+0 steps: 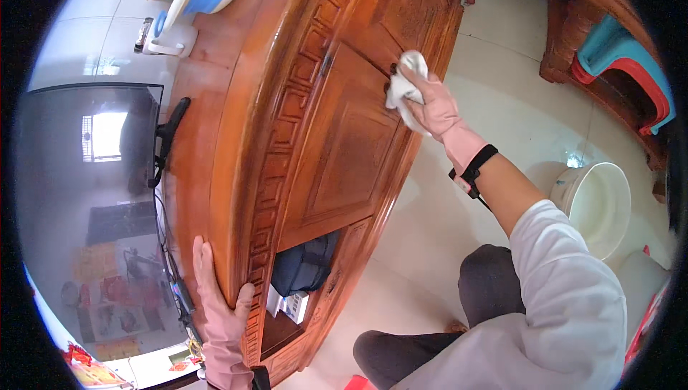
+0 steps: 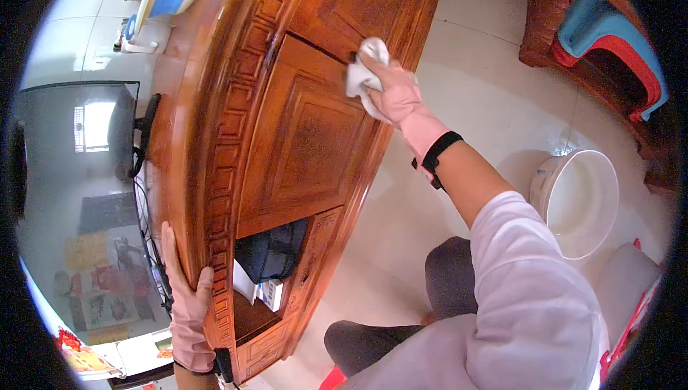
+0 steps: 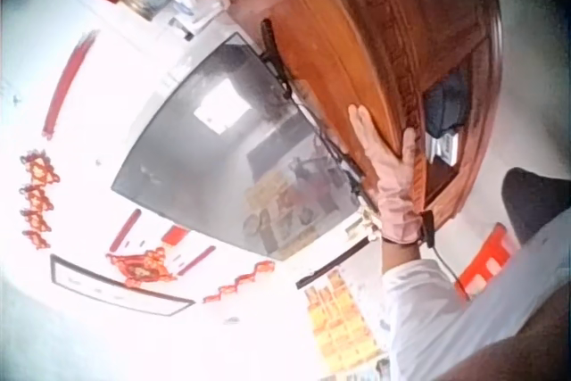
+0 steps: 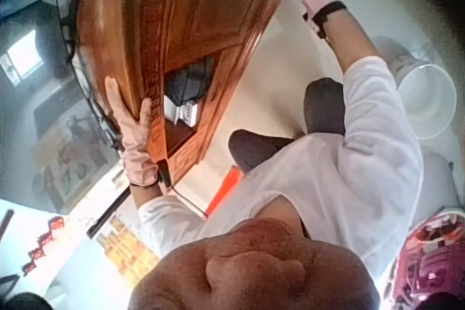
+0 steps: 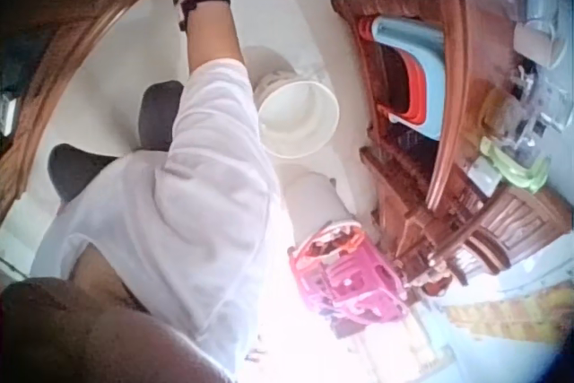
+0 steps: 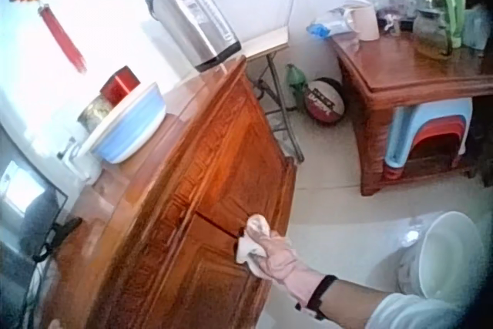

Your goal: The person cleans a wooden cabinet with a cloth by wiping down the front doors, removing items from the shelf to wipe the interior compartment, and wiping the top surface.

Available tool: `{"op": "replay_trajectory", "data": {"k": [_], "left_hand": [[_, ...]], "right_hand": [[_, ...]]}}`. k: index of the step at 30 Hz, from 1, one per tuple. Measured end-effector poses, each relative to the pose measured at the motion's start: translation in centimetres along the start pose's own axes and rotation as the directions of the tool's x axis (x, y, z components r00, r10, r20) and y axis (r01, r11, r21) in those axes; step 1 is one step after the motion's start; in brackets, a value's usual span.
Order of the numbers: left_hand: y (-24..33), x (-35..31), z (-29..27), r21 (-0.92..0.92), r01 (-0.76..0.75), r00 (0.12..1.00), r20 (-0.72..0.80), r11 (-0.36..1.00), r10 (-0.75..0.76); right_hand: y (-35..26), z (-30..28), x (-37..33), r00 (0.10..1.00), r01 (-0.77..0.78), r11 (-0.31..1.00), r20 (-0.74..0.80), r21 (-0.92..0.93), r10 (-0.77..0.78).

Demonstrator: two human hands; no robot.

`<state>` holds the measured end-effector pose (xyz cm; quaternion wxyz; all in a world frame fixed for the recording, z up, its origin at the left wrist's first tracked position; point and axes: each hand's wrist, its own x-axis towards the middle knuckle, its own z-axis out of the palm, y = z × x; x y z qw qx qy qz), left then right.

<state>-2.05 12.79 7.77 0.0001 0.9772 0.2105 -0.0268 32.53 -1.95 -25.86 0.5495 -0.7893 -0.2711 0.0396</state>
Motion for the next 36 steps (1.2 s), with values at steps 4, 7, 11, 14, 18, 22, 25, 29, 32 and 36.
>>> {"op": "replay_trajectory", "data": {"k": [4, 7, 11, 14, 18, 22, 25, 29, 32, 36], "left_hand": [[-0.2, 0.5, 0.3, -0.043, -0.047, 0.999, -0.013, 0.998, 0.046], [-0.1, -0.4, 0.3, -0.038, -0.020, 0.999, -0.030, 0.999, 0.019], [0.2, 0.0, 0.3, -0.051, -0.038, 0.999, -0.036, 0.998, 0.036], [0.3, 0.0, 0.2, -0.050, -0.031, 0.999, -0.038, 0.998, 0.029], [0.1, 0.1, 0.2, -0.054, -0.032, 0.999, -0.045, 0.998, 0.029], [0.5, 0.2, 0.2, -0.048, 0.000, 0.999, -0.042, 0.999, -0.002], [0.3, 0.2, 0.2, -0.020, -0.016, 0.999, -0.046, 1.000, 0.015], [-0.1, 0.0, 0.3, -0.053, -0.044, 0.997, -0.062, 0.998, 0.040], [0.2, 0.2, 0.2, -0.074, -0.045, 0.997, -0.065, 0.996, 0.041], [0.1, 0.0, 0.4, -0.064, -0.024, 0.998, -0.065, 0.998, 0.020]], "right_hand": [[11.4, 5.4, -6.3, 0.908, -0.162, 0.966, 0.415, 0.203, 0.065], [5.5, 4.8, -10.0, 0.815, -0.420, 0.778, 0.572, 0.467, 0.097], [3.7, 4.5, -10.3, 0.776, -0.278, 0.953, 0.613, 0.121, 0.148], [0.5, 2.6, -10.9, 0.908, 0.103, 0.963, 0.419, -0.247, 0.011], [1.0, 0.6, -10.0, 0.934, 0.283, 0.948, 0.264, -0.142, -0.240], [-0.7, -2.8, -8.0, 0.902, -0.146, 0.953, 0.432, 0.266, 0.018], [-0.7, -3.4, -7.4, 0.803, -0.469, 0.833, 0.534, 0.296, 0.262], [-2.2, -4.4, -7.3, 0.878, -0.360, 0.868, 0.438, 0.341, 0.192], [-0.4, -4.5, -7.5, 0.815, -0.514, 0.740, 0.517, 0.435, 0.262], [-0.7, -4.8, -7.8, 0.781, -0.562, 0.794, 0.465, 0.230, 0.418]]}}
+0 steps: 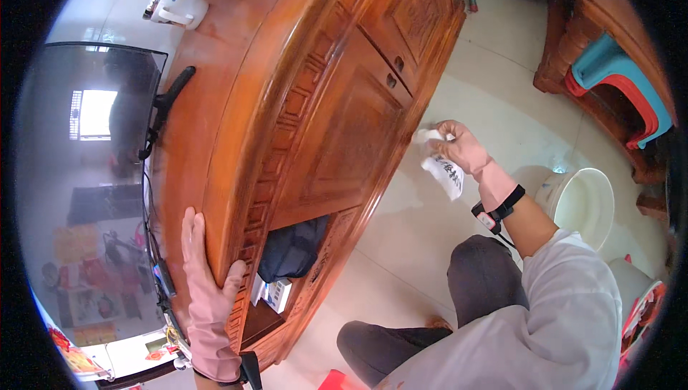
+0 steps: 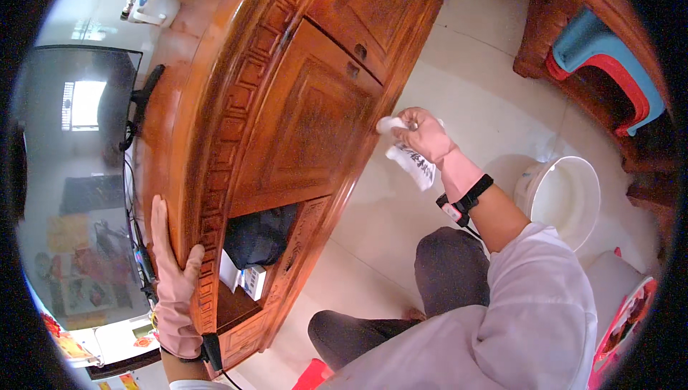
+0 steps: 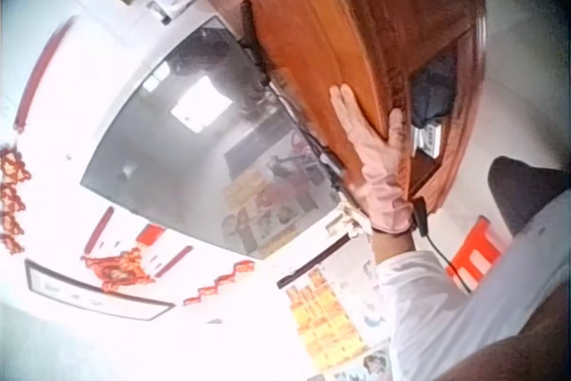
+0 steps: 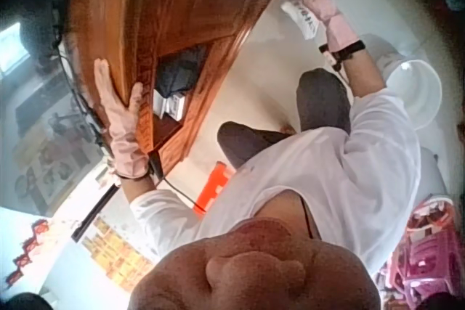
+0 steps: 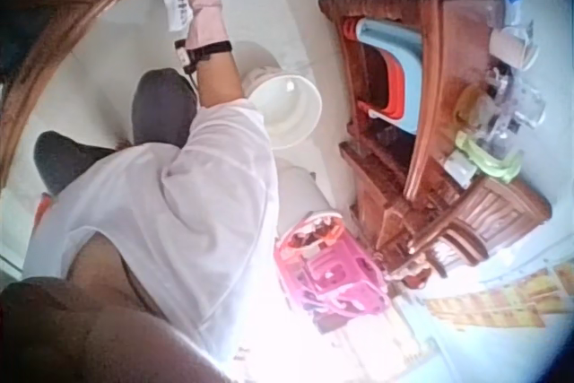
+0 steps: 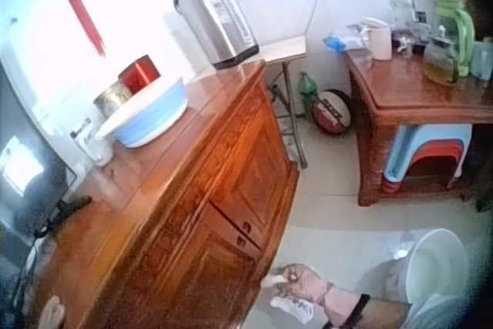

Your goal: The person cleans a wooden cabinet with a cloth by wiping down the front doors, removing items from the shelf to wipe the interior compartment, and wiping the top surface.

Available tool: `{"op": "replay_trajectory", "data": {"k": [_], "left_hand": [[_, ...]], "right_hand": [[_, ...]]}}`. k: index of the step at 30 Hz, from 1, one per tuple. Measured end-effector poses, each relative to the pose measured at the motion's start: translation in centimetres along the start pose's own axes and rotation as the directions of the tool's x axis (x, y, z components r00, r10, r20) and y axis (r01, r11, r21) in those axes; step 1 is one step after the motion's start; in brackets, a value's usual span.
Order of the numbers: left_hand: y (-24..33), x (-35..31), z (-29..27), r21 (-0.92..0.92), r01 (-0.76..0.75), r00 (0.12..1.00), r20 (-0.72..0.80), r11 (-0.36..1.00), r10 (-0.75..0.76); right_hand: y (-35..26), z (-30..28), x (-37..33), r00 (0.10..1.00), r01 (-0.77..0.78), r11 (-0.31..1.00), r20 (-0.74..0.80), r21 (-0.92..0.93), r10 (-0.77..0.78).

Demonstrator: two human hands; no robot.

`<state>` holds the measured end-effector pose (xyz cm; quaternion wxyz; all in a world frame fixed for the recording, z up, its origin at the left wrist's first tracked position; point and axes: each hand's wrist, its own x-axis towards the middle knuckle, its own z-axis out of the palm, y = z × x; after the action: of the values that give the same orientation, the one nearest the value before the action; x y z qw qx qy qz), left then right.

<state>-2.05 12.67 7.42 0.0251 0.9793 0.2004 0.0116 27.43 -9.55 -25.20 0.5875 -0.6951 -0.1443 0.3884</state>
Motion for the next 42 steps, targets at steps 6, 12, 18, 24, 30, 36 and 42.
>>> {"op": "replay_trajectory", "data": {"k": [6, 12, 18, 24, 30, 36, 42], "left_hand": [[0.5, 0.3, 0.0, -0.028, 0.000, 1.000, 0.002, 1.000, 0.000], [0.6, 0.1, -0.1, 0.010, 0.011, 1.000, 0.004, 1.000, -0.011], [0.2, 0.2, 0.2, -0.021, -0.022, 1.000, -0.013, 1.000, 0.022], [0.0, 0.1, 0.1, -0.034, -0.021, 1.000, 0.008, 0.999, 0.021], [0.3, 0.2, 0.1, -0.025, 0.018, 1.000, 0.003, 1.000, -0.018], [0.4, 0.4, 0.1, -0.055, 0.025, 1.000, -0.005, 0.998, -0.025], [-0.1, 0.4, 0.1, -0.030, 0.011, 1.000, -0.014, 0.999, -0.012]], "right_hand": [[10.2, -2.2, 2.1, 0.858, -0.130, 0.927, -0.428, 0.351, 0.282], [11.7, -2.8, -1.0, 0.811, -0.130, 0.931, -0.577, -0.342, -0.099], [8.7, -0.9, -2.6, 0.929, -0.068, 0.592, -0.267, -0.803, -0.256], [13.6, -4.5, -0.5, 0.890, 0.061, 0.997, -0.451, -0.040, -0.072], [13.2, -4.0, -1.9, 0.896, -0.300, 0.706, -0.064, 0.642, 0.439], [8.4, -4.6, -1.9, 0.906, -0.397, 0.590, 0.196, 0.704, 0.375], [-0.8, -1.8, 1.1, 0.970, -0.165, 0.201, 0.195, 0.966, -0.143]]}}
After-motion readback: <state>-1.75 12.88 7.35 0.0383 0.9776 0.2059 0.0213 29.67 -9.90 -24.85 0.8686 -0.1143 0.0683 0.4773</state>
